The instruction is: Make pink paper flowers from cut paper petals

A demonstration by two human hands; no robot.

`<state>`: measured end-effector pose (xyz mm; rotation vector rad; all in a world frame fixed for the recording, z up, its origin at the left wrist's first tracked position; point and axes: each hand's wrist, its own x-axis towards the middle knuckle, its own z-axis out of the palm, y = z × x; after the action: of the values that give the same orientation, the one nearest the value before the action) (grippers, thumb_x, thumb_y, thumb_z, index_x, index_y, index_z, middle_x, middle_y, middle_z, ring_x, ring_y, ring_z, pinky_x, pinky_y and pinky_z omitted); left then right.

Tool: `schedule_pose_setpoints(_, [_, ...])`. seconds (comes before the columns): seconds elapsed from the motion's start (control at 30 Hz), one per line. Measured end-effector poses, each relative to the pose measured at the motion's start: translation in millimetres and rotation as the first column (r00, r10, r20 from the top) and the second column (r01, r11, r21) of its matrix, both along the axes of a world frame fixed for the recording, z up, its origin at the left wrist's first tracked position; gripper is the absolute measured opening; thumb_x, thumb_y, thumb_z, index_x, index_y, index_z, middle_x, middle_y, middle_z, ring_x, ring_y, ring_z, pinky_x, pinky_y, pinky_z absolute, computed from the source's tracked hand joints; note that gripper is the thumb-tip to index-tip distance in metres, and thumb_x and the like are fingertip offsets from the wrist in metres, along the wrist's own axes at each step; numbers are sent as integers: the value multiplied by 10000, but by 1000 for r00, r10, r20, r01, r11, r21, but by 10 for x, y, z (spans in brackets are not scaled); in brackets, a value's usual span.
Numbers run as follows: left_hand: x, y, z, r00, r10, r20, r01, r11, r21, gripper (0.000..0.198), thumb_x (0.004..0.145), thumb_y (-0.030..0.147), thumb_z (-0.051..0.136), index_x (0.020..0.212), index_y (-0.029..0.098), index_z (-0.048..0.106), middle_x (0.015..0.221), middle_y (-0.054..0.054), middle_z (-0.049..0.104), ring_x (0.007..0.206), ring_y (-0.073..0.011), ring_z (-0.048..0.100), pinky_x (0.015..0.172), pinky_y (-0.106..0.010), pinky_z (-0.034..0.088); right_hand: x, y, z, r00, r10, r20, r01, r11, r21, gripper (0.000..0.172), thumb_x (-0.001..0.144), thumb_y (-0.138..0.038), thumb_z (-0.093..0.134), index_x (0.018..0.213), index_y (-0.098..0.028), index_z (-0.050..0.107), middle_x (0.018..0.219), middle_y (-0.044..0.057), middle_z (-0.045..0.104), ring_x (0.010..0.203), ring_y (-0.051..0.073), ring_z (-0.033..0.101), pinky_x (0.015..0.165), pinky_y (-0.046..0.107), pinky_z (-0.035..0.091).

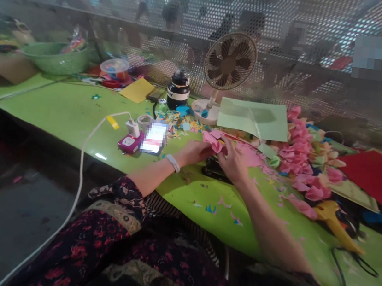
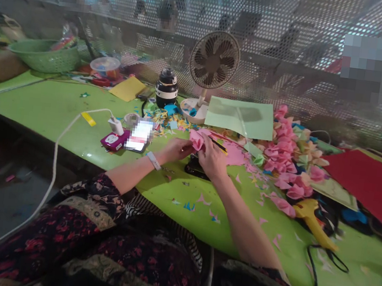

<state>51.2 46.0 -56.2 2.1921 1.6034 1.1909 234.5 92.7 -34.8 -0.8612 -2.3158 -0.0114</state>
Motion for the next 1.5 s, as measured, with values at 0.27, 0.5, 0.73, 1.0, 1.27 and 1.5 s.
schedule_pose_setpoints(0.27, [34, 23, -58, 993, -42, 111, 45, 999, -25, 243, 971, 335, 539, 940, 161, 707, 764, -59, 715, 624, -136, 571, 634, -245, 422, 21, 12, -11, 1000, -7, -9, 7, 1000, 8, 548, 902, -220, 498, 1443, -159, 568, 1202, 160, 763, 1035, 329, 740, 860, 458, 610])
schedule_pose_setpoints(0.5, [25, 63, -156, 987, -54, 152, 54, 999, 2, 224, 962, 331, 555, 963, 160, 701, 795, -59, 712, 644, -133, 579, 656, -247, 446, 20, 15, -33, 999, 10, 37, -11, 1000, 17, 535, 905, -207, 495, 1431, -162, 581, 1198, 165, 763, 1007, 326, 739, 831, 436, 607])
schedule_pose_setpoints(0.73, [51, 39, -111, 993, -33, 115, 34, 999, -10, 234, 973, 332, 558, 974, 152, 709, 789, -72, 718, 623, -144, 567, 644, -259, 428, 21, 6, -35, 999, 8, 46, -7, 1000, -12, 531, 900, -207, 492, 1418, -130, 582, 1195, 187, 758, 1005, 343, 737, 823, 453, 601])
schedule_pose_setpoints(1.0, [34, -10, -35, 1000, 0, 13, 1, 1000, -29, 180, 960, 294, 577, 1010, 192, 717, 843, -94, 742, 710, -196, 657, 706, -297, 465, 10, 15, -54, 998, 44, 48, -46, 999, 28, 539, 891, -173, 477, 1415, -164, 600, 1218, 161, 754, 1052, 324, 725, 848, 447, 607])
schedule_pose_setpoints(1.27, [4, 51, -23, 966, -67, 249, 89, 993, -78, 169, 941, 265, 595, 995, 192, 737, 867, -63, 750, 760, -173, 660, 758, -301, 497, -1, 24, -22, 1000, 5, -9, -6, 999, -51, 507, 912, -184, 444, 1393, -153, 599, 1218, 161, 754, 1016, 314, 730, 858, 440, 594])
schedule_pose_setpoints(1.5, [-53, 51, 30, 865, -130, 485, 198, 976, -93, 247, 980, 375, 572, 986, 184, 727, 895, -56, 751, 782, -152, 693, 750, -300, 558, 22, 51, 36, 997, -20, -71, 5, 980, -200, 522, 890, -189, 457, 1396, -178, 585, 1122, 130, 770, 913, 290, 718, 848, 442, 576])
